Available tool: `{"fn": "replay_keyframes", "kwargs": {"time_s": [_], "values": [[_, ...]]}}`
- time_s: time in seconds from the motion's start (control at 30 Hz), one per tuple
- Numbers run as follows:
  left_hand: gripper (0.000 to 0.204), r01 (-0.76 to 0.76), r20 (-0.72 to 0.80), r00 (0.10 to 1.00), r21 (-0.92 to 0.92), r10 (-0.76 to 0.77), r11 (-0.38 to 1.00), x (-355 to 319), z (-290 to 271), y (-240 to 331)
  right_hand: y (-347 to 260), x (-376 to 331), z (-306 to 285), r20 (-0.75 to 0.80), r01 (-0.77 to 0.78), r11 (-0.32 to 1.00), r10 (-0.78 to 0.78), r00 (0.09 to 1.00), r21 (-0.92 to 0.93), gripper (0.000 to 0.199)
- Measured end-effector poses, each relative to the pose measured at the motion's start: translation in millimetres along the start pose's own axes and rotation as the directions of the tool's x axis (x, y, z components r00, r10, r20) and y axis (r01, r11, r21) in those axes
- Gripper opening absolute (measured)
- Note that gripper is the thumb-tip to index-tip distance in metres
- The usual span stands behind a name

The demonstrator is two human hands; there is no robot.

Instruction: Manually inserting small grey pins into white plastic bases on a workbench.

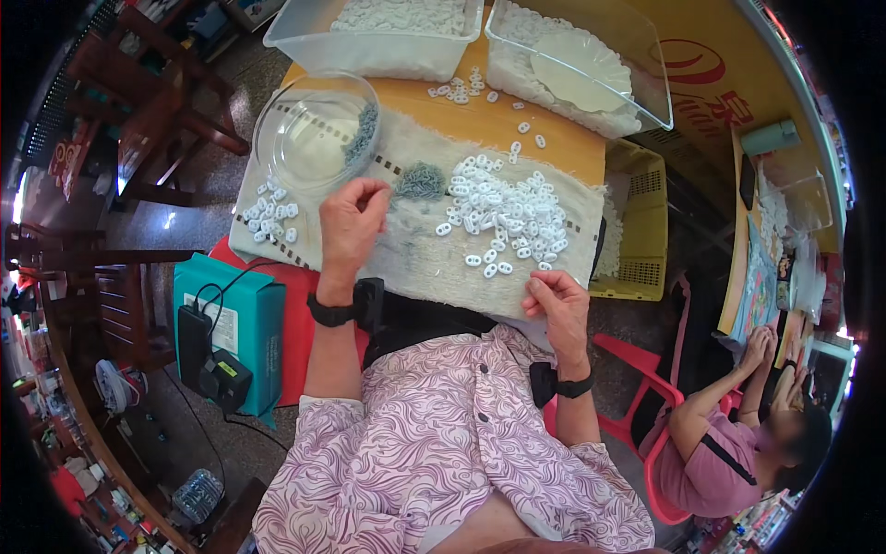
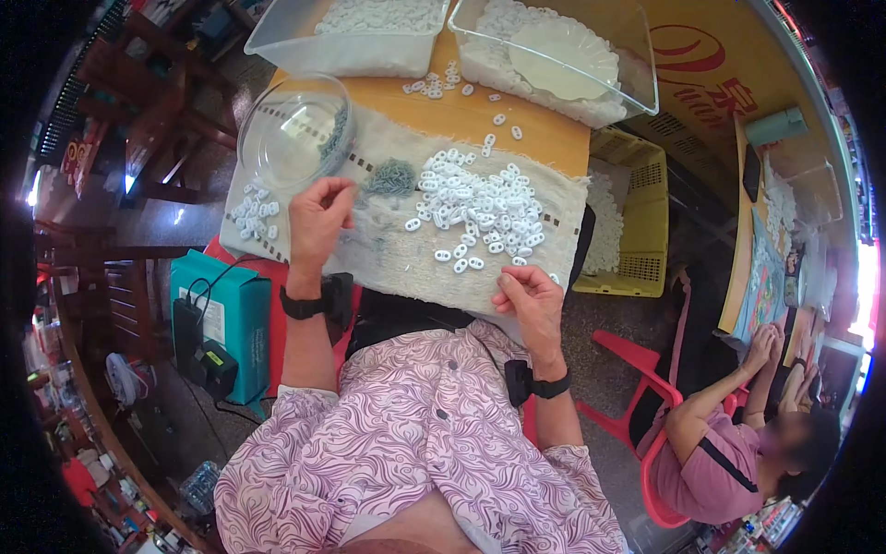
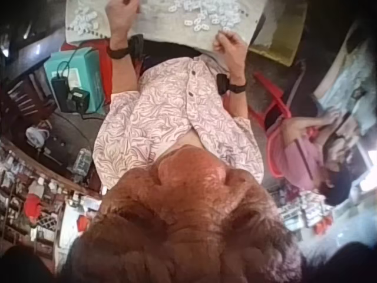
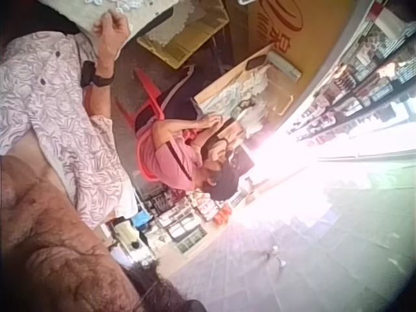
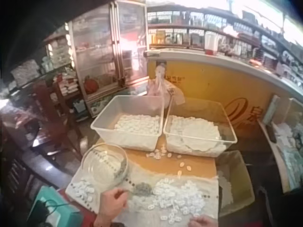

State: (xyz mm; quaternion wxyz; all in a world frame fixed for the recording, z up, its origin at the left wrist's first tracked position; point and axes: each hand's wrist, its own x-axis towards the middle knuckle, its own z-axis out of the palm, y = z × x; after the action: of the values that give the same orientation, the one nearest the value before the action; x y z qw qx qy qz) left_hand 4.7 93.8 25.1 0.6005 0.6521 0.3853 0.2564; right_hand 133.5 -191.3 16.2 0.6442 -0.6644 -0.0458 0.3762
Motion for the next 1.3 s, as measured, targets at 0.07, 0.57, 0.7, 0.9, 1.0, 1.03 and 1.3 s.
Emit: {"fn": "replay_keyframes", "kwargs": {"time_s": [0.07, 0.57, 0.7, 0.9, 1.0, 1.03, 1.3], "values": [[0.009, -0.117, -0.044, 0.991, 0.225, 0.130, 0.967, -5.3, 3.3, -13.0, 0.4, -0.3, 0.7, 0.004, 0.002, 1.000, -0.003, 1.000, 0.010, 0.014], [0.009, -0.289, 0.095, 0.951, 0.615, 0.295, 0.734, -6.5, 47.5, -19.7, 4.4, 2.4, -0.8, -0.019, -0.009, 1.000, 0.009, 1.000, 0.024, 0.015], [0.012, -0.377, 0.149, 0.918, 0.624, 0.368, 0.685, -7.5, 44.2, -23.7, 5.5, 0.3, -2.2, -0.029, 0.002, 0.999, -0.001, 1.000, 0.032, 0.015], [0.010, -0.298, 0.128, 0.952, 0.602, 0.279, 0.741, -11.0, 48.4, -17.3, 5.7, -0.5, -3.7, -0.019, 0.002, 0.999, -0.001, 1.000, 0.032, 0.014], [0.009, -0.297, 0.128, 0.951, 0.628, 0.280, 0.720, -9.2, 49.9, -15.0, 5.4, -1.4, -2.9, -0.030, -0.011, 0.999, 0.012, 0.999, 0.033, 0.014], [0.009, -0.304, 0.132, 0.948, 0.648, 0.289, 0.699, -9.2, 50.2, -13.5, 4.6, -1.8, -2.8, -0.036, -0.022, 0.999, 0.023, 0.999, 0.032, 0.014], [0.006, -0.350, 0.165, 0.927, 0.697, 0.336, 0.625, -11.6, 51.4, -12.5, 1.9, -2.5, -0.4, -0.037, -0.014, 1.000, 0.014, 0.999, 0.024, 0.014]]}}
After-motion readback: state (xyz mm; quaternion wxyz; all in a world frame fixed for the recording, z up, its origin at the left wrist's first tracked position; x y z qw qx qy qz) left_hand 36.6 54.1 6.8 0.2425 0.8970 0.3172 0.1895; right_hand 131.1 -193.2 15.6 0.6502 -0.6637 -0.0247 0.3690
